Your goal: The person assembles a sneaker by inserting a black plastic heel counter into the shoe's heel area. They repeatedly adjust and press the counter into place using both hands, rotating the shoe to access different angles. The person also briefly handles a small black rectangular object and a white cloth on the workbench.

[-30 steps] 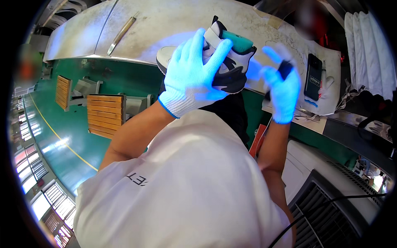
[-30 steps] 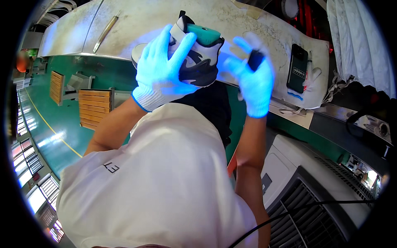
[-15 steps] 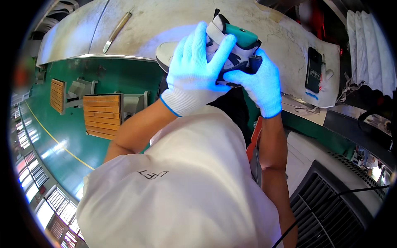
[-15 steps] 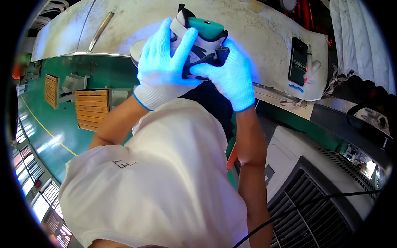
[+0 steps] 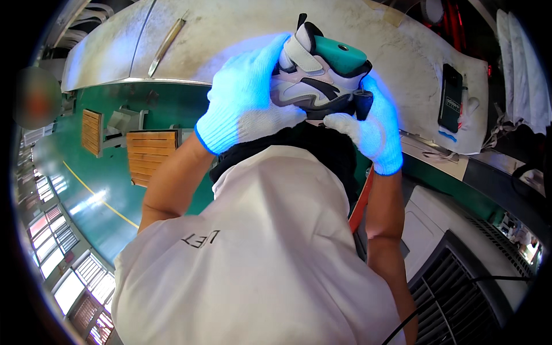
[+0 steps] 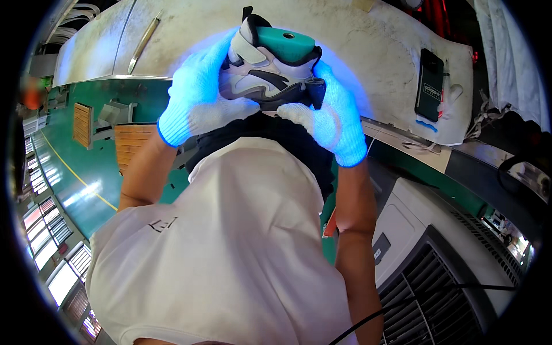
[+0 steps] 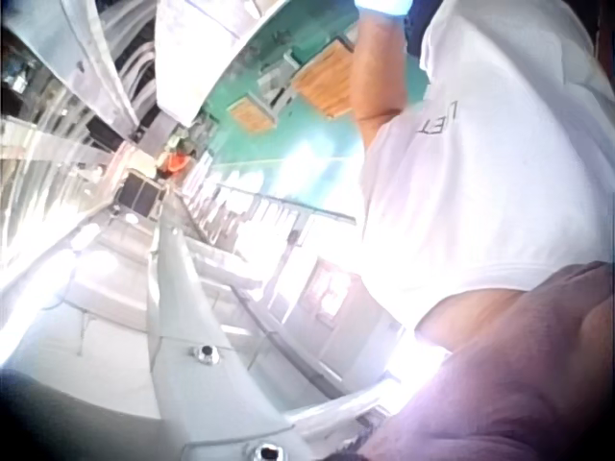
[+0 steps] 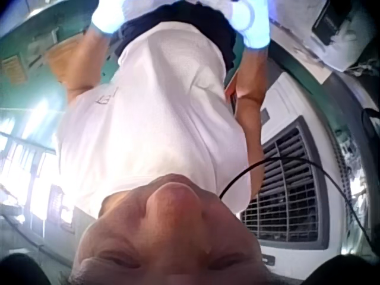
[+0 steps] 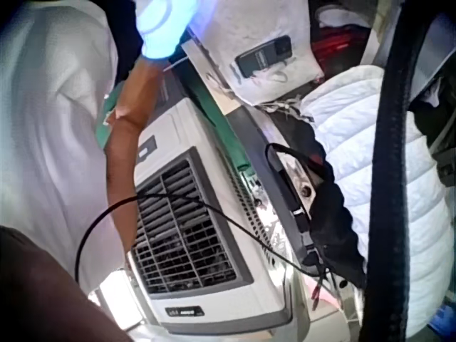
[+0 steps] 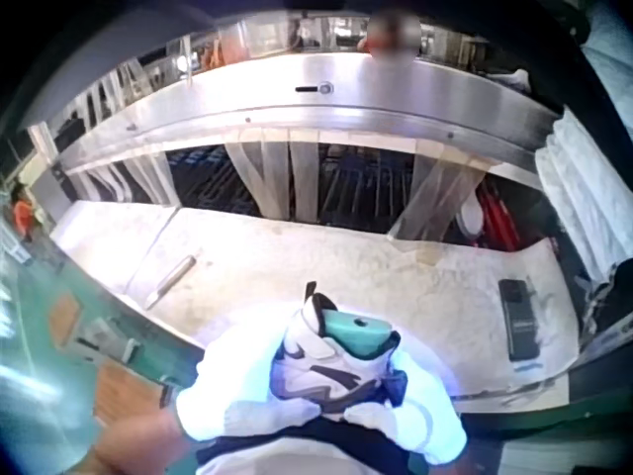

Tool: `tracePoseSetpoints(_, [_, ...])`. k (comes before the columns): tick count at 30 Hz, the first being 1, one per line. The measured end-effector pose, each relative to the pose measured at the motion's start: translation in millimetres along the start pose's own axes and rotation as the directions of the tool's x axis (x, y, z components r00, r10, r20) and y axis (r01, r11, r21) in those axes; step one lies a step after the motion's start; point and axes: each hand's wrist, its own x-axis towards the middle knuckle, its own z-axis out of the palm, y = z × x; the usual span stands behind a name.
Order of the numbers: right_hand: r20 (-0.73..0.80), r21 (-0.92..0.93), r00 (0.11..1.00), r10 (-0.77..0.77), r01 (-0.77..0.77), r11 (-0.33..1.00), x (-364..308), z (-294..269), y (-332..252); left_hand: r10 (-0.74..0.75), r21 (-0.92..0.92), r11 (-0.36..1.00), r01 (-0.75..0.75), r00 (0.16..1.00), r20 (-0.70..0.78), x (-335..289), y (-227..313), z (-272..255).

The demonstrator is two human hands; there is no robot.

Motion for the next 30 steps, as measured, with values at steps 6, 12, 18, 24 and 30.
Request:
tracePoseSetpoints(6, [0.044, -0.203, 0.988, 0.149, -0.138, 0.970, -2, -8, -6, -0.109, -0.077, 0.991, 0.107, 0.994, -0.016, 8, 20, 10])
tracePoseSetpoints(12, [0.042, -0.003, 0.996, 0.079, -0.079, 0.997, -6, -17, 9, -0.107, 0.019, 0.994, 0.108, 0.992, -0.064, 6, 20, 20])
tracePoseSetpoints(18, [-0.045, -0.152, 0.874, 0.484, -0.485, 0.861, -1, -18, -14, 0.025, 0.135, 0.991, -0.001, 0.985, -0.171, -5, 12, 34])
tracePoseSetpoints(24, [-0.176, 0.270, 0.922, 0.345, -0.291, 0.918, -8, -19, -5, 0.046, 0.011, 0.999, -0.045, 0.989, -0.138, -1, 15, 24])
tracePoseSetpoints(30, [-0.316, 0.935, 0.837, 0.446, 0.194, 0.298, 22, -10, 30, 0.031, 0.006, 1.000, -0.031, 0.991, -0.128, 0, 21, 23])
